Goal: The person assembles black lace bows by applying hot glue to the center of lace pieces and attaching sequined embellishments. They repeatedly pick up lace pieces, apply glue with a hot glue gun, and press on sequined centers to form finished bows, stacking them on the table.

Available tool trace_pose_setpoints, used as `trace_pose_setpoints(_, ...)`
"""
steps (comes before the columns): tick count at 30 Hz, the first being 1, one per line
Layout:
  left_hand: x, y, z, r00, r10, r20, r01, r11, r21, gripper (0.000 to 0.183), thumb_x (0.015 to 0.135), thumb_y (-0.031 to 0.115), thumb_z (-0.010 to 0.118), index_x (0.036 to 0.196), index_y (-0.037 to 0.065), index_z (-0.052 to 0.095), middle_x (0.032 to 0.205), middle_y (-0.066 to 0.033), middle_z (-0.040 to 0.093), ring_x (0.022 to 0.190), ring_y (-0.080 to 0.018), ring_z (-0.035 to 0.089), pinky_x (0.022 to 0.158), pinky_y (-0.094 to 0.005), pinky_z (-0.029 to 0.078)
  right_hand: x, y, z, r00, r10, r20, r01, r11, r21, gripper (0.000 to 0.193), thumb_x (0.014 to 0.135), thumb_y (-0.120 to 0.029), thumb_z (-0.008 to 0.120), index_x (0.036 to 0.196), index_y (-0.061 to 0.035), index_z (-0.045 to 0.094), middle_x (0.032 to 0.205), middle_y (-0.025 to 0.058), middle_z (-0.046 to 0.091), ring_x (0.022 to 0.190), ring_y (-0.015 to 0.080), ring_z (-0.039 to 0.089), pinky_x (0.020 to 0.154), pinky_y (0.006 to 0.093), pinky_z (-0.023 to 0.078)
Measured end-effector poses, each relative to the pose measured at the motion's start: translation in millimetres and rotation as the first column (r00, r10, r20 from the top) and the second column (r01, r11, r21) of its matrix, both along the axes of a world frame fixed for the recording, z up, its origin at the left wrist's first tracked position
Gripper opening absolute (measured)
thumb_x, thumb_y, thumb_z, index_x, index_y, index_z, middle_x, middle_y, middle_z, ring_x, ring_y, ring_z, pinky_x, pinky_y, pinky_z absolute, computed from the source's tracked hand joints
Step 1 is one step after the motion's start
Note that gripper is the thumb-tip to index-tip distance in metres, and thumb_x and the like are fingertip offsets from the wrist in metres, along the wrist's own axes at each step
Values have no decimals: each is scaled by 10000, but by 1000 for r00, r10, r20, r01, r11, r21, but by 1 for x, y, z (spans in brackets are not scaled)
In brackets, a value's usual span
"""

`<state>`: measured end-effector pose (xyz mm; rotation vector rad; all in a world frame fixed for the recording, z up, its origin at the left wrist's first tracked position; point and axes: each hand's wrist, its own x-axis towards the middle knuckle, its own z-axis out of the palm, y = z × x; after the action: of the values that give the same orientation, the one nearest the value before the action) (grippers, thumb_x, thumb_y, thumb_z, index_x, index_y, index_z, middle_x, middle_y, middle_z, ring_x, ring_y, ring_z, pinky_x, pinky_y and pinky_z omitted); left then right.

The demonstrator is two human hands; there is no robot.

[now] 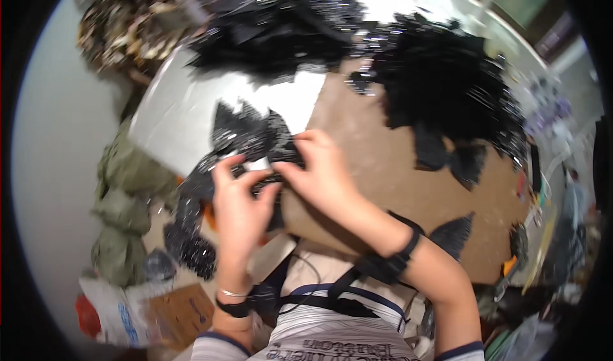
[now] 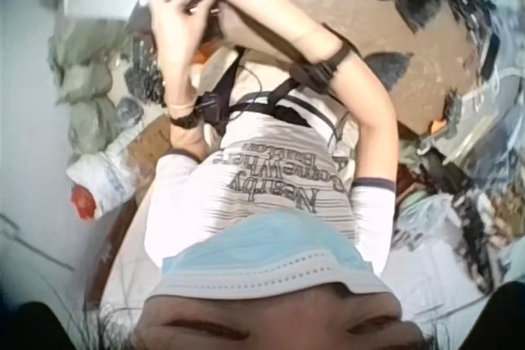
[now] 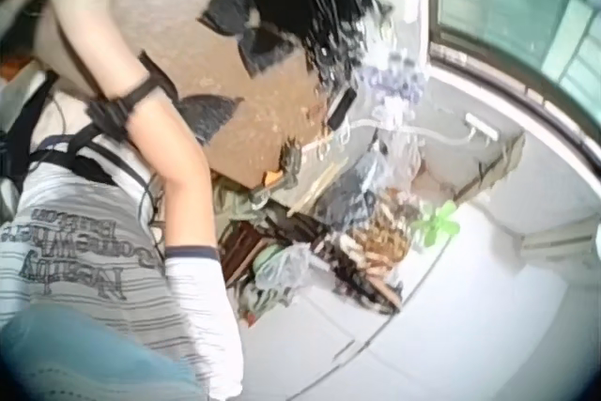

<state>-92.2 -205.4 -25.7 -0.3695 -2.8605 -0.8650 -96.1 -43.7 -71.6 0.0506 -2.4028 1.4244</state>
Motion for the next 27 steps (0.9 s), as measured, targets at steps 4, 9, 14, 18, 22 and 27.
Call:
trace_pose_setpoints(4,-17,0,-18,998,70,3,-69,995,-67,325,702,117,830,994,54,701,1217,-181,511,1036,-377,599,871,-423,494,3,21,13,999,5,33,-1,995,-101,311,776,-69,765,1041,41,645,969,186,601,815,319,630,744,375,512)
trace_pose_setpoints(9,-6,6,-23,973,81,-215,-132,963,-235,532,671,128,847,1151,132,617,1311,-111,477,1175,-311,519,999,-475,342,99,115,60,976,-206,74,214,970,-117,120,900,-47,658,1005,-16,706,857,113,696,616,167,646,586,279,527)
trace_pose_setpoints(14,9,-2,-18,879,-52,-475,28,998,-58,337,729,-79,712,1037,58,700,1121,-120,646,1060,-286,609,906,-378,458,170,292,35,645,-762,59,757,648,80,237,956,-167,621,1141,-32,683,834,53,639,653,87,585,588,246,484)
trace_pose_setpoints(18,40,44,-1,911,-286,-298,351,916,193,277,737,-182,620,914,3,725,825,-92,720,766,-231,679,786,-332,517,170,379,21,570,-822,-16,726,495,477,366,823,-206,746,1132,-34,655,980,129,656,797,232,647,732,344,527)
trace_pose_setpoints(22,63,83,7,759,-596,-261,642,752,150,445,700,-142,559,1086,12,717,869,-107,731,783,-249,695,743,-330,519,147,379,14,644,-765,0,563,474,677,357,811,-189,723,1119,-21,658,1103,176,636,1000,384,636,866,429,518)
trace_pose_setpoints(27,81,124,30,727,-685,-48,626,633,456,424,850,-61,599,1268,6,613,995,-140,711,907,-271,690,844,-352,516,190,357,30,630,-715,-305,738,428,521,244,895,-160,663,1046,33,672,1046,142,685,897,309,669,801,370,531)
